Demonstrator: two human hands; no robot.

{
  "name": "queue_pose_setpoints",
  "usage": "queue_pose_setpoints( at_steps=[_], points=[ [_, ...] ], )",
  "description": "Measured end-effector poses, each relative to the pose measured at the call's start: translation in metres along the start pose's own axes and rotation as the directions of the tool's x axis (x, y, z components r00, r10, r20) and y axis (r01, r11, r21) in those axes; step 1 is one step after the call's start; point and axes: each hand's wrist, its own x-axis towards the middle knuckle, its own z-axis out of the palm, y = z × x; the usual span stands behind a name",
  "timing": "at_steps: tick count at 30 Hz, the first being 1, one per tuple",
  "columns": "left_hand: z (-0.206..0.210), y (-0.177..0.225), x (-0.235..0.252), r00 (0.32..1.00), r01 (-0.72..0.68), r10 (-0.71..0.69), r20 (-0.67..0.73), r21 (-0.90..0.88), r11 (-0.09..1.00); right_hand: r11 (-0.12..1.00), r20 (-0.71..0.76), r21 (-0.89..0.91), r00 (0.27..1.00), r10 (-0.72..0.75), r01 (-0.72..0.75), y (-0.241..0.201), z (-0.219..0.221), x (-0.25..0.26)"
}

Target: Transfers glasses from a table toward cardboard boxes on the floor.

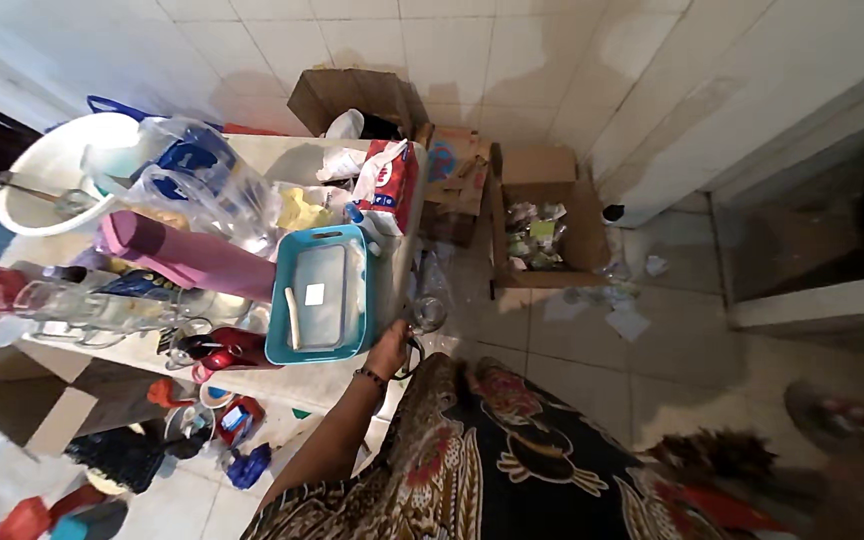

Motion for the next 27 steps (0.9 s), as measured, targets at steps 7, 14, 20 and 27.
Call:
queue_pose_setpoints(
  at_steps=[7,14,20,27],
  points=[
    [-0.001,0.003,-0.003,1.000,0.010,-0.011,0.011,0.013,1.000,0.999,-0.014,0.043,1.000,0.000,0.001,0.008,-0.002,-0.002],
    [0.000,0.001,-0.003,1.000,-0.005,0.004,0.014,0.019,1.000,0.998,0.011,0.062,1.000,-0.027,0.026,0.003,0.000,-0.006],
    [0.002,0.000,-0.001,1.000,-0.001,0.001,0.002,0.000,1.000,1.000,-0.003,0.014,1.000,0.028,-0.027,-0.001,0.002,-0.008],
    [0.007,-0.007,0.002,1.000,0.013,-0.013,-0.005,-0.003,1.000,0.999,0.017,0.010,0.999,0.045,-0.045,0.017,0.007,-0.002]
  ],
)
